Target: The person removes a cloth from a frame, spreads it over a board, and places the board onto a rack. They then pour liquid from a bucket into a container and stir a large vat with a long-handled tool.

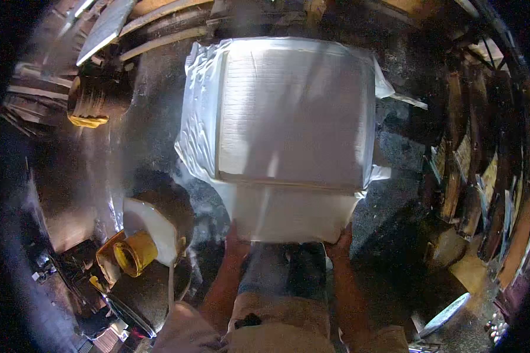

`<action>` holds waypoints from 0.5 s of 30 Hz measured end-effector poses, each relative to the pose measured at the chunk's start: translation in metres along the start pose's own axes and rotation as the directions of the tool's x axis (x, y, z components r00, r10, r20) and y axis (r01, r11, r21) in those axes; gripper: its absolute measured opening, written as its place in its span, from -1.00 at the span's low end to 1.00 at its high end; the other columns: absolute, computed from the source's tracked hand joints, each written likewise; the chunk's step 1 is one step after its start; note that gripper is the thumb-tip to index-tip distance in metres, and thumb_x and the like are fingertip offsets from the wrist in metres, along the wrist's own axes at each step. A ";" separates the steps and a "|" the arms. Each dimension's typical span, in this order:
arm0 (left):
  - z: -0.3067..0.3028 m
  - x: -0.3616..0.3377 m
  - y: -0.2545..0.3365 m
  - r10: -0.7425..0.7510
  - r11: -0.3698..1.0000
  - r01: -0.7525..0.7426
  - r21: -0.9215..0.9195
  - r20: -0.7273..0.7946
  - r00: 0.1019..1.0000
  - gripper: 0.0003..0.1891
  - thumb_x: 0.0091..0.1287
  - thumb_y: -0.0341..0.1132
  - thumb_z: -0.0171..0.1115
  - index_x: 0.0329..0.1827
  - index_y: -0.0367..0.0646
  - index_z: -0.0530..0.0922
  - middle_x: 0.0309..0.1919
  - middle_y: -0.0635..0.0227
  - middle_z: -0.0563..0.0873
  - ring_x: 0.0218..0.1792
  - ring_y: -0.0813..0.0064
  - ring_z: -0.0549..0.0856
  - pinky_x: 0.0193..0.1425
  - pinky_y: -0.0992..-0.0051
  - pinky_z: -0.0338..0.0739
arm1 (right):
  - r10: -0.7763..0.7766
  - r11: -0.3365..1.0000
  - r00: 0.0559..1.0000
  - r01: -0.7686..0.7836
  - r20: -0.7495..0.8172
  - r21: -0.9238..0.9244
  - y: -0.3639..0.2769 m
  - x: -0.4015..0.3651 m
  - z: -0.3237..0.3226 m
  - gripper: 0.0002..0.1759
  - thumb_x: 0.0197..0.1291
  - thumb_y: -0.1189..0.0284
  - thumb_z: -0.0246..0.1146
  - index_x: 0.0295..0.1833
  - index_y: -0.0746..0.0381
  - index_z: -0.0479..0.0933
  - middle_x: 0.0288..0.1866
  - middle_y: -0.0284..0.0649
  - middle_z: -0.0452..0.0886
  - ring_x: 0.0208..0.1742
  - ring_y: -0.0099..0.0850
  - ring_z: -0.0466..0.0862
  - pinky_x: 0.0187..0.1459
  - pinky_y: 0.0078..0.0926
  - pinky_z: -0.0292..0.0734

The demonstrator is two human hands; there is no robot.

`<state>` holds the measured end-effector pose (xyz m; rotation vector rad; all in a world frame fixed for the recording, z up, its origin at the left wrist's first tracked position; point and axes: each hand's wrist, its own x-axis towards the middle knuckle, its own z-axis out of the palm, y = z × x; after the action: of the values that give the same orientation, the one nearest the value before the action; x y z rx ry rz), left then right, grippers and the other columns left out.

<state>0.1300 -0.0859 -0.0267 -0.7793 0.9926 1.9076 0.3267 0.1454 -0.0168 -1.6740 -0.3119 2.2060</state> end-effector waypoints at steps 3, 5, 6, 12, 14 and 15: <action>-0.016 -0.036 0.012 0.331 0.687 -0.306 0.659 0.091 0.939 -0.61 0.36 -0.15 0.01 0.13 -0.21 0.37 -0.07 0.27 0.59 -0.06 0.24 0.57 0.03 0.26 0.47 | -0.094 0.981 0.994 0.101 0.050 -0.164 -0.003 -0.034 -0.013 -0.64 0.20 0.12 0.06 -0.05 0.15 0.38 -0.26 -0.27 0.48 -0.36 -0.33 0.49 -0.38 -0.23 0.52; -0.026 -0.041 0.030 0.420 0.078 -0.282 0.956 0.225 0.879 -0.61 0.36 -0.17 0.01 0.13 -0.24 0.35 -0.08 0.30 0.60 -0.07 0.23 0.57 0.03 0.23 0.47 | -0.111 0.961 0.993 0.118 0.045 -0.252 0.007 -0.031 -0.030 -0.71 0.18 0.19 0.12 -0.14 0.16 0.40 -0.38 -0.30 0.49 -0.51 -0.39 0.49 -0.49 -0.28 0.52; -0.046 -0.031 0.032 0.348 -0.284 -0.290 0.914 0.381 0.857 -0.60 0.36 -0.16 0.01 0.15 -0.22 0.35 -0.08 0.26 0.60 -0.09 0.22 0.58 0.02 0.21 0.46 | -0.114 0.951 0.993 0.116 0.024 -0.287 0.015 -0.023 -0.043 -0.75 0.17 0.22 0.15 -0.18 0.16 0.41 -0.44 -0.32 0.50 -0.59 -0.42 0.49 -0.54 -0.31 0.52; -0.156 0.099 0.081 0.470 0.060 -0.014 0.998 -0.016 0.883 -0.63 0.32 0.00 -0.01 -0.02 -0.08 0.44 -0.20 0.31 0.58 -0.18 0.34 0.57 -0.18 0.19 0.47 | -0.142 0.925 0.976 0.072 -0.164 -0.372 0.004 0.081 -0.154 -0.79 0.17 0.26 0.16 -0.21 0.17 0.42 -0.46 -0.34 0.48 -0.59 -0.45 0.47 -0.61 -0.41 0.43; -0.191 0.155 0.138 0.532 0.447 -0.206 0.870 -0.073 0.844 -0.63 0.30 0.06 -0.02 -0.09 -0.03 0.48 -0.25 0.35 0.57 -0.21 0.39 0.56 -0.26 0.19 0.47 | -0.227 0.890 0.965 0.149 -0.135 -0.430 -0.067 0.106 -0.148 -0.80 0.17 0.27 0.16 -0.21 0.17 0.43 -0.44 -0.34 0.49 -0.59 -0.48 0.47 -0.61 -0.47 0.41; -0.205 0.189 0.174 0.543 0.589 -0.362 0.723 -0.022 0.839 -0.63 0.30 0.09 -0.02 -0.13 0.00 0.50 -0.27 0.37 0.57 -0.23 0.41 0.55 -0.30 0.19 0.48 | -0.281 0.863 0.953 0.202 -0.109 -0.463 -0.108 0.121 -0.136 -0.80 0.17 0.28 0.16 -0.20 0.16 0.43 -0.43 -0.34 0.50 -0.59 -0.49 0.48 -0.62 -0.49 0.41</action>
<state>-0.0800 -0.2488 -0.2193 -0.2999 2.0869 1.6184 0.4444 0.2876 -0.1204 -1.9128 -0.9920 1.8773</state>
